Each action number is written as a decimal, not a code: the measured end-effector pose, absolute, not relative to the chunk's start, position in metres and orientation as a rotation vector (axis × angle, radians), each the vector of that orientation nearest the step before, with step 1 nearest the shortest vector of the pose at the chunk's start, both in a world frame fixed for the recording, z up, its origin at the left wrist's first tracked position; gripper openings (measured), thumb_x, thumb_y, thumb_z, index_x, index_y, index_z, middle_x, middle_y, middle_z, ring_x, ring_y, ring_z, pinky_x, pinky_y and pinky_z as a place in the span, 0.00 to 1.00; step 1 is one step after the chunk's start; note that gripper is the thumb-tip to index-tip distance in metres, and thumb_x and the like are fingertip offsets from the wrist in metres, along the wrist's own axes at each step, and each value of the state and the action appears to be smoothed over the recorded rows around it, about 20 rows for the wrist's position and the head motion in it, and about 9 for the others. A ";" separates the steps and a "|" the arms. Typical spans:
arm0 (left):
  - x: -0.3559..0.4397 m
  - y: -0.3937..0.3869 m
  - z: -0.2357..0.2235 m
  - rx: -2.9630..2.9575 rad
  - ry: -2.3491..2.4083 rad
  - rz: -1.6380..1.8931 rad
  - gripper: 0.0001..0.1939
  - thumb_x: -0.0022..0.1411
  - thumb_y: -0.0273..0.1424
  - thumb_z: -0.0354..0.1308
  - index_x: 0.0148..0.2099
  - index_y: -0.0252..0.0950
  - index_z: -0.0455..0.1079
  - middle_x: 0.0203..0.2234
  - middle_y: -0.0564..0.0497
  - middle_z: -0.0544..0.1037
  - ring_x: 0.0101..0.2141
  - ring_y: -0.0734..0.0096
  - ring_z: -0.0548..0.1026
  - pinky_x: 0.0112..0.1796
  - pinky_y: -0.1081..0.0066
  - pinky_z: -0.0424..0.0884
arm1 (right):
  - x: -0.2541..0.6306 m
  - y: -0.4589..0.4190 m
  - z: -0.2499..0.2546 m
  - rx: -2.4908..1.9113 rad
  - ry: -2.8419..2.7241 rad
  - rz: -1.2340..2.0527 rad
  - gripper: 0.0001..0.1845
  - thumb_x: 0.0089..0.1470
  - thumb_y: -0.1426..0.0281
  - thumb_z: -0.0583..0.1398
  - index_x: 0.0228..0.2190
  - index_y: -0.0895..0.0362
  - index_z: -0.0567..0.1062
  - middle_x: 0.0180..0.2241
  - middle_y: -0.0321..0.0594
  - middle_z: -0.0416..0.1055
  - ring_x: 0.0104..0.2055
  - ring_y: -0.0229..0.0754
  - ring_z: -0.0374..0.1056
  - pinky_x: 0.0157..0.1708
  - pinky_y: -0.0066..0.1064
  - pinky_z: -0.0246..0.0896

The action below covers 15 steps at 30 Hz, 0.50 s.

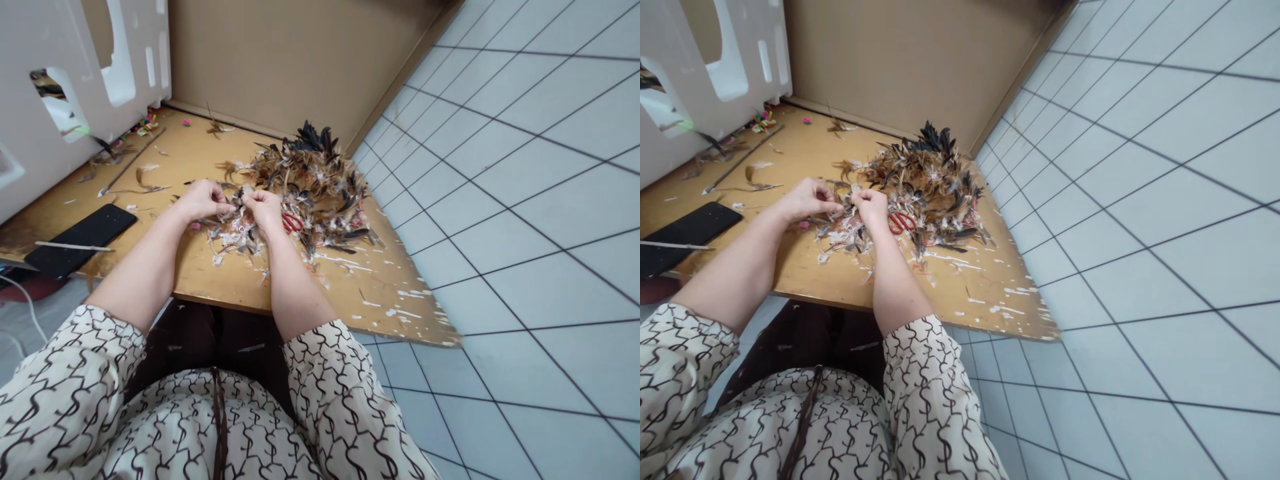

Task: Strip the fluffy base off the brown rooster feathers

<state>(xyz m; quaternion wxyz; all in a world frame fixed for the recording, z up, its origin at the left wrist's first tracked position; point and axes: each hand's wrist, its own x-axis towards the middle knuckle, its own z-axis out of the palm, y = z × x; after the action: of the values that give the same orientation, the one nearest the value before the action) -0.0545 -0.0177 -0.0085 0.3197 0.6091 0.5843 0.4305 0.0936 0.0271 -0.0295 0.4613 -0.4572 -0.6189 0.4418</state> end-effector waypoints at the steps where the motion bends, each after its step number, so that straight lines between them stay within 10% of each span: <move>1: -0.055 -0.017 -0.009 1.708 1.558 1.061 0.11 0.32 0.32 0.67 0.15 0.35 0.67 0.10 0.58 0.64 0.17 0.79 0.59 0.21 0.75 0.52 | 0.093 0.027 -0.030 -1.121 -1.525 1.084 0.08 0.39 0.70 0.59 0.15 0.58 0.65 0.15 0.28 0.58 0.22 0.31 0.55 0.28 0.25 0.54; 15: -0.053 -0.010 -0.015 1.574 1.633 1.138 0.03 0.36 0.25 0.60 0.18 0.35 0.67 0.12 0.56 0.67 0.17 0.77 0.62 0.22 0.76 0.59 | 0.092 0.023 -0.027 -1.131 -1.492 1.100 0.08 0.39 0.71 0.61 0.15 0.59 0.67 0.16 0.28 0.59 0.22 0.30 0.54 0.28 0.25 0.53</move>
<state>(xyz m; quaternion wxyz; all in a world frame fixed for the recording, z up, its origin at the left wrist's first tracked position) -0.0528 -0.0101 -0.0148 0.2973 0.5923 0.6143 0.4282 0.0923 0.0234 -0.0273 0.4662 -0.4609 -0.6079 0.4480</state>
